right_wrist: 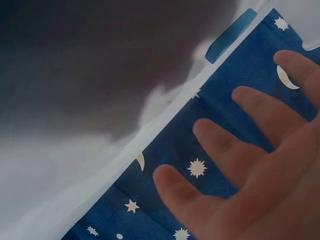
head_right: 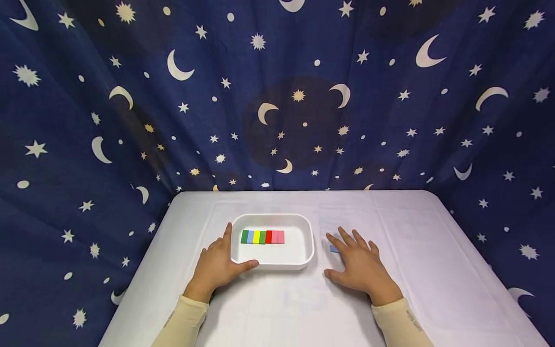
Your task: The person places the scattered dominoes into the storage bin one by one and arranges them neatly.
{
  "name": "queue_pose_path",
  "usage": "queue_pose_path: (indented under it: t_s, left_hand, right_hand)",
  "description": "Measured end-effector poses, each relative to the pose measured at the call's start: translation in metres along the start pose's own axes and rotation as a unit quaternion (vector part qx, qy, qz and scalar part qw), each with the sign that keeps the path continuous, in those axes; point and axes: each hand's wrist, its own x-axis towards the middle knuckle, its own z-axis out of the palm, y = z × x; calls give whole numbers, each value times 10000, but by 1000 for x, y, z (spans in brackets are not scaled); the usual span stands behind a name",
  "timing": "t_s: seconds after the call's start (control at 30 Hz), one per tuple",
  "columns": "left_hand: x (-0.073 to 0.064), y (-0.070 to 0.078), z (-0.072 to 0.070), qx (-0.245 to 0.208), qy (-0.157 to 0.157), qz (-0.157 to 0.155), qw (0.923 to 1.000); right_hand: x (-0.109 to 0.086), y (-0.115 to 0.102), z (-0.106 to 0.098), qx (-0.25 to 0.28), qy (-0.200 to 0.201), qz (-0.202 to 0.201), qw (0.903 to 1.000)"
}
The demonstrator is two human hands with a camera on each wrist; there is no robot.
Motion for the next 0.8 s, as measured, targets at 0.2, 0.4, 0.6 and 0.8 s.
queue_pose_path:
  t_s: [0.2, 0.4, 0.6, 0.8]
  left_hand:
    - [0, 0, 1, -48, 37, 20, 10000]
    - [0, 1, 0, -48, 2, 10, 10000]
    - [-1, 2, -2, -32, -12, 15, 10000]
    - [-2, 2, -3, 5, -31, 35, 10000]
  right_hand:
    - [-3, 2, 0, -127, -373, 134, 9991]
    - [-5, 0, -1, -183, -476, 38, 9987]
    - [-5, -2, -2, -207, -432, -9, 9989]
    - [-5, -1, -1, -182, -295, -134, 9993]
